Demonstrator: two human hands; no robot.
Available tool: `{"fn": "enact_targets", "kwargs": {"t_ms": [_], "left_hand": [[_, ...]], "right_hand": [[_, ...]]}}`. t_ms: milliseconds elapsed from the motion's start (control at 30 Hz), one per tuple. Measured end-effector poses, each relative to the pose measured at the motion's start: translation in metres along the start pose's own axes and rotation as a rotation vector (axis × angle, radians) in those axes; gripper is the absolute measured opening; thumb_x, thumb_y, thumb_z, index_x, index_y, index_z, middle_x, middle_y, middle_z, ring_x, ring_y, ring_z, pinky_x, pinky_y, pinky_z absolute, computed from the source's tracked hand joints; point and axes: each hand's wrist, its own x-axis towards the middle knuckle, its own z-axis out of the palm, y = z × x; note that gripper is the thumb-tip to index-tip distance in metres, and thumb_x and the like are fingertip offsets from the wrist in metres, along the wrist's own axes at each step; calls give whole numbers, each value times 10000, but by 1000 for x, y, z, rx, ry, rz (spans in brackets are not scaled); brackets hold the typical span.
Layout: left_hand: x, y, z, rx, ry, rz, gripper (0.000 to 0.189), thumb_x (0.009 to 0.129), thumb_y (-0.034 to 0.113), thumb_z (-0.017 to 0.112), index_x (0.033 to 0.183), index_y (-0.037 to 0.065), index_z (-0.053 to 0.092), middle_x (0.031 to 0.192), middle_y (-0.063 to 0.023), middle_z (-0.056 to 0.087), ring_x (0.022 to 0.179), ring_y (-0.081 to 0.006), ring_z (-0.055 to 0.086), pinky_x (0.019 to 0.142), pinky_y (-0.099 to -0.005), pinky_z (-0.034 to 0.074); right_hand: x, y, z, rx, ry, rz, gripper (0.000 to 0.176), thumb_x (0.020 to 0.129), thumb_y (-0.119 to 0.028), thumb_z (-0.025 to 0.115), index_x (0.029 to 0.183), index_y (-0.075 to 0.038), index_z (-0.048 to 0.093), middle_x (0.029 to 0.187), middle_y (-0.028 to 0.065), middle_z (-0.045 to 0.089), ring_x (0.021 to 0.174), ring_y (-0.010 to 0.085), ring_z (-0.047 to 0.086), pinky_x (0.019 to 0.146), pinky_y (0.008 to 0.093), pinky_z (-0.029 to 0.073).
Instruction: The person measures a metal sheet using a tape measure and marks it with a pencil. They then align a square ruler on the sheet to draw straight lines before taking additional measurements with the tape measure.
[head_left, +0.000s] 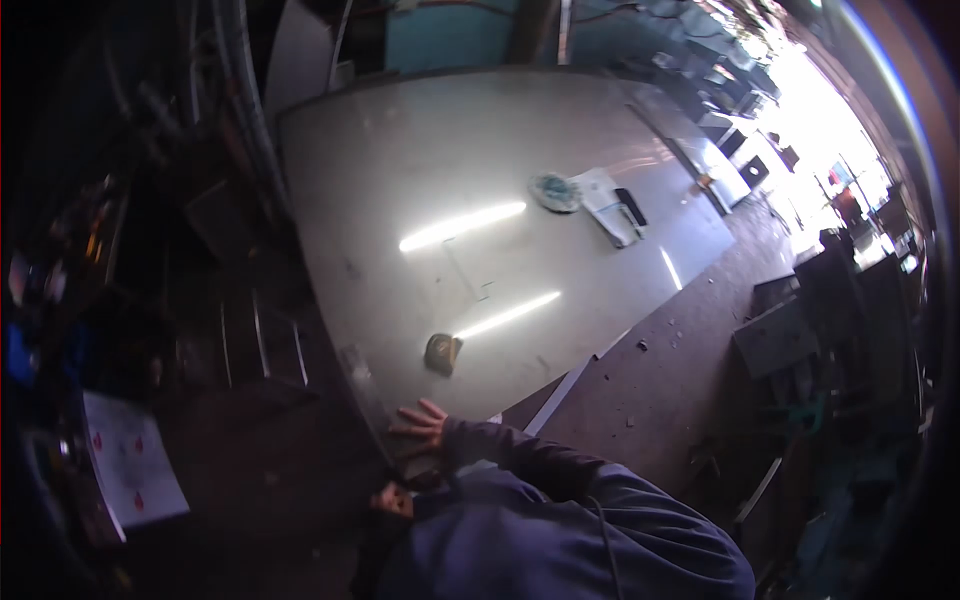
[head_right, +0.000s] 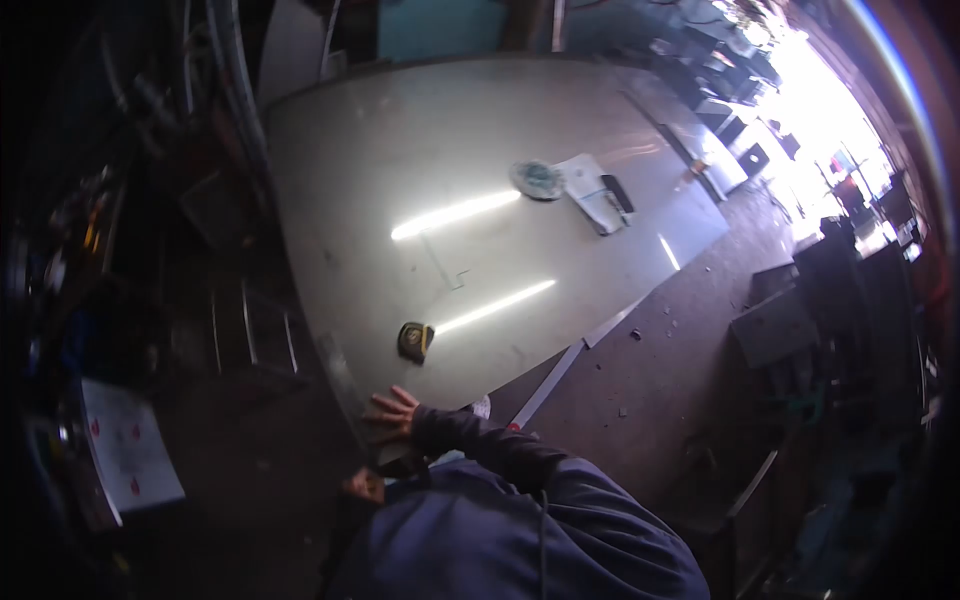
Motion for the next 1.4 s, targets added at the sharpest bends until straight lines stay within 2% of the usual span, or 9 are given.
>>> {"fn": "enact_targets", "kwargs": {"t_ms": [100, 233, 467, 633, 800, 1033, 1167, 1300, 1400], "left_hand": [[-24, -46, 21, -508, -89, -231, 201, 803, 202, 741, 811, 45, 614, 687, -85, 656, 669, -160, 660, 612, -326, 522], [11, -32, -19, -824, 167, -509, 226, 933, 221, 617, 1038, 28, 565, 769, -83, 682, 633, -166, 657, 541, -274, 506], [103, -61, 2, -741, 182, -207, 235, 987, 235, 514, 1158, 78, 548, 864, -86, 693, 686, -122, 642, 512, -213, 480], [192, -28, 47, -433, 191, 212, 400, 926, 159, 591, 1279, 1, 490, 1184, -175, 628, 1076, -253, 627, 852, -321, 532], [235, 110, 53, -241, -31, 101, 825, 698, 246, 810, 1390, 42, 411, 1321, -244, 517, 1244, -443, 464, 1059, -481, 370], [271, 102, 115, 180, -34, 224, 817, 618, 132, 833, 1339, 63, 455, 1382, -214, 452, 1296, -407, 381, 1096, -504, 298], [288, 25, 182, -354, 46, 186, 449, 804, -37, 644, 1233, 27, 527, 808, -74, 618, 669, -186, 594, 587, -308, 522], [269, 51, 194, -727, -390, -165, 654, 809, 88, 760, 1373, 121, 430, 1310, -104, 552, 1078, -242, 589, 813, -378, 552], [236, 174, 154, -591, -348, -128, 491, 799, 223, 763, 1177, -24, 569, 1097, -147, 636, 946, -249, 642, 820, -336, 519]], "right_hand": [[0, -4, 4, 30, 106, -13, 648, 639, -446, 686, 1272, -447, 551, 1559, 34, 274, 1452, 378, 174, 1096, 683, 164], [-11, -23, 3, 368, 228, -42, 423, 805, -261, 650, 1223, -218, 604, 1404, 134, 453, 1142, 328, 589, 921, 436, 524], [-52, -38, -156, 323, 550, 39, 479, 889, -80, 577, 1360, -154, 529, 1043, 134, 516, 765, 299, 599, 638, 402, 530], [-126, -1, -193, 143, 592, 327, 568, 855, -127, 649, 1395, -173, 479, 1108, 136, 499, 845, 298, 604, 717, 401, 528], [-201, 51, -194, 61, 568, 458, 480, 904, -158, 609, 1369, -150, 493, 1067, 132, 525, 823, 310, 621, 725, 415, 514], [-272, 139, -180, -148, 361, 715, 470, 887, -209, 609, 1344, -167, 510, 1209, 132, 482, 1086, 289, 550, 858, 418, 478], [-274, 181, -146, -348, 584, 818, 692, 725, -282, 742, 1364, -220, 483, 1377, 138, 421, 1242, 302, 466, 963, 459, 448], [-231, 150, -118, 412, 621, 607, 966, 627, -345, 827, 1463, -206, 364, 1435, 203, 382, 1291, 403, 422, 1066, 482, 382], [-204, 104, -105, 621, 694, 484, 1054, 610, -344, 833, 1501, -192, 289, 1468, 227, 339, 1325, 412, 386, 1088, 484, 363]]}}
